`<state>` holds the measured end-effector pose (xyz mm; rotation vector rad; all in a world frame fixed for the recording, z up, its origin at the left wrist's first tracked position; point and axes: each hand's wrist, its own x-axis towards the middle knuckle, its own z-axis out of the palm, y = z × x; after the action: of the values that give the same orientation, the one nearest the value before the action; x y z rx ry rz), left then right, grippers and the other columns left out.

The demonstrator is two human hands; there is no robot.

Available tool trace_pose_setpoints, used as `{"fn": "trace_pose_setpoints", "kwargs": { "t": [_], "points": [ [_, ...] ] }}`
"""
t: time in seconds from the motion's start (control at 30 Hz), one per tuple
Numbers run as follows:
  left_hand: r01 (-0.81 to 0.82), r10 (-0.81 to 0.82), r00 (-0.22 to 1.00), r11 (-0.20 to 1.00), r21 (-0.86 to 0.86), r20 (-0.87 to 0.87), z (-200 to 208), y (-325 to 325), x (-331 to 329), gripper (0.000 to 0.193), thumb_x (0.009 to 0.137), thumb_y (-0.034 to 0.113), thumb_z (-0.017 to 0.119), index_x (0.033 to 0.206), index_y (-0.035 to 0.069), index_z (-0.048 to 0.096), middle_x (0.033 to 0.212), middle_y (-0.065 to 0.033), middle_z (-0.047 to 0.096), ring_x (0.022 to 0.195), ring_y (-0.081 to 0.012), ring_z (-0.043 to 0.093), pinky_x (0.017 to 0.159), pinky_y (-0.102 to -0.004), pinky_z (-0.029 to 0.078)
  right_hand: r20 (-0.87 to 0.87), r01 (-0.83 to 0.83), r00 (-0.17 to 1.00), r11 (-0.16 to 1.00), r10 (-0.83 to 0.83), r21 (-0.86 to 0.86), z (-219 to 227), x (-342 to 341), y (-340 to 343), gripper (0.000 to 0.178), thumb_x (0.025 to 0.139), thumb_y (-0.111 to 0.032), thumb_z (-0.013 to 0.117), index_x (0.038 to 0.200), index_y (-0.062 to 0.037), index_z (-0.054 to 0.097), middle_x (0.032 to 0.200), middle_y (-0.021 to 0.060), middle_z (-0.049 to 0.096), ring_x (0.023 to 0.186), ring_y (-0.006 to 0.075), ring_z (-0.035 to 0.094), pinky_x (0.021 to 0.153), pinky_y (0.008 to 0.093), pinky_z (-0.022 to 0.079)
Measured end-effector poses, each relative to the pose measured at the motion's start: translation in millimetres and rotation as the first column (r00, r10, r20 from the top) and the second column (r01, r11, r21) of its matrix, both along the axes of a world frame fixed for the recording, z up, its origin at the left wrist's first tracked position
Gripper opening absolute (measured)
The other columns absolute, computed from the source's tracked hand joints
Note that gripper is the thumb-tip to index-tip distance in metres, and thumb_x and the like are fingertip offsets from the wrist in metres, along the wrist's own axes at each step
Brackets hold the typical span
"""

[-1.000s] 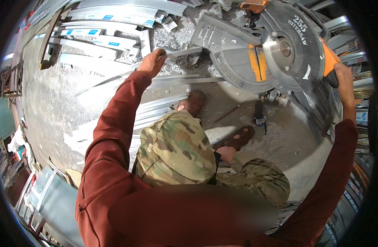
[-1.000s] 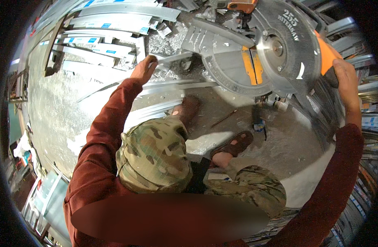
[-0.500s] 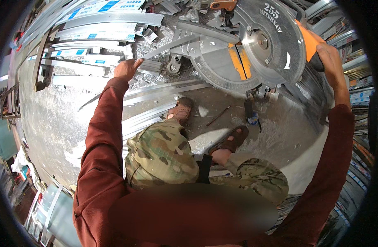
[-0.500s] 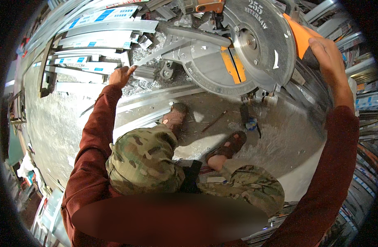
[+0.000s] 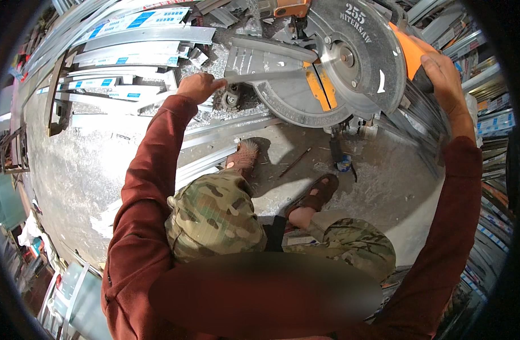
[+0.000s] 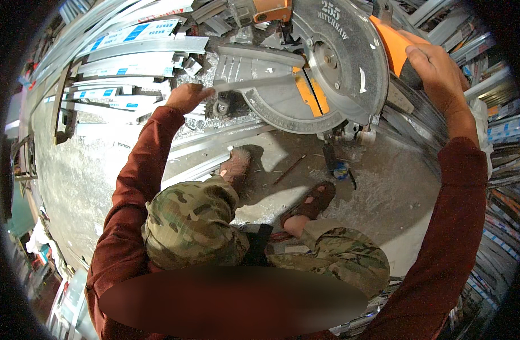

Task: The person uses a miter saw to cut several aluminum profiles into shorter pieces. After cutting, the person gathers the cut pieces, carries them through the workshop, and places them on a workbench.

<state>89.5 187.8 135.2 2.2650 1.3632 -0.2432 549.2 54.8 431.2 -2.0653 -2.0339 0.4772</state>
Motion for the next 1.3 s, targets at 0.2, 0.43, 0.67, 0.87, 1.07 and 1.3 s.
{"fn": "trace_pose_setpoints", "kwargs": {
  "t": [0.2, 0.43, 0.67, 0.87, 1.07, 1.3],
  "points": [
    [-0.359, 0.363, 0.929, 0.932, 0.059, -0.074, 8.2, -21.2, -98.4, 0.065, 0.093, 0.064, 0.046, 0.086, 0.004, 0.069, 0.082, -0.0193, 0.068, 0.078, -0.0357, 0.065, 0.074, -0.0463, 0.048, 0.109, 0.053, 0.993, 0.999, -0.052, -0.004, -10.2, 14.5, 1.0, 0.051, 0.093, -0.038, 0.045, 0.117, 0.0028, 0.063, 0.102, 0.0216, 0.068, 0.094, 0.0313, 0.064, 0.088, 0.0355, 0.044],
    [-0.437, 0.445, 0.895, 0.888, 0.140, -0.023, 11.6, -28.1, -182.5, 0.058, 0.093, 0.061, 0.048, 0.092, 0.008, 0.070, 0.087, -0.0186, 0.068, 0.087, -0.0398, 0.064, 0.076, -0.0465, 0.049, 0.047, 0.068, 0.997, 0.998, -0.068, 0.006, -4.7, 1.7, -1.5, 0.045, 0.093, -0.031, 0.046, 0.102, 0.0103, 0.062, 0.095, 0.0177, 0.067, 0.088, 0.0249, 0.060, 0.086, 0.0342, 0.042],
    [-0.077, 0.077, 0.997, 0.997, 0.010, 0.017, 17.3, 41.9, -25.4, 0.064, 0.087, 0.070, 0.050, 0.091, 0.009, 0.070, 0.087, -0.0180, 0.068, 0.088, -0.0382, 0.065, 0.077, -0.0479, 0.048, 0.099, 0.085, 0.992, 0.996, -0.083, -0.013, -8.5, 14.5, 1.6, 0.048, 0.093, -0.038, 0.050, 0.107, 0.0048, 0.065, 0.092, 0.0221, 0.069, 0.088, 0.0328, 0.065, 0.084, 0.0388, 0.046],
    [0.081, -0.076, 0.996, 0.984, 0.160, -0.039, 10.2, 93.0, 54.1, 0.069, 0.085, 0.070, 0.054, 0.096, 0.004, 0.072, 0.087, -0.0165, 0.070, 0.087, -0.0347, 0.068, 0.077, -0.0465, 0.050, 0.328, -0.139, 0.942, 0.971, 0.069, 0.195, -27.6, 37.8, -7.2, 0.041, 0.094, -0.036, 0.051, 0.106, 0.0004, 0.066, 0.106, 0.0193, 0.067, 0.097, 0.0347, 0.063, 0.088, 0.0412, 0.048],
    [0.073, -0.071, 0.997, 0.996, 0.043, -0.037, 7.0, 93.7, 75.2, 0.066, 0.085, 0.069, 0.055, 0.092, 0.007, 0.075, 0.090, -0.0175, 0.071, 0.086, -0.0345, 0.068, 0.080, -0.0450, 0.049, 0.396, -0.156, 0.916, 0.967, 0.066, 0.199, -17.3, 12.0, -17.5, 0.037, 0.094, -0.034, 0.052, 0.108, -0.0040, 0.066, 0.116, 0.0157, 0.066, 0.101, 0.0347, 0.063, 0.089, 0.0402, 0.048],
    [0.047, -0.049, 0.998, 0.996, 0.073, 0.031, -8.5, 99.3, 71.7, 0.060, 0.087, 0.064, 0.056, 0.076, 0.009, 0.076, 0.078, -0.0149, 0.070, 0.076, -0.0319, 0.068, 0.075, -0.0431, 0.050, 0.257, -0.087, 0.966, 0.973, 0.029, 0.216, -15.6, -4.1, -23.6, 0.039, 0.093, -0.035, 0.052, 0.112, -0.0051, 0.067, 0.111, 0.0174, 0.066, 0.099, 0.0359, 0.063, 0.086, 0.0399, 0.048]
  ]
}}
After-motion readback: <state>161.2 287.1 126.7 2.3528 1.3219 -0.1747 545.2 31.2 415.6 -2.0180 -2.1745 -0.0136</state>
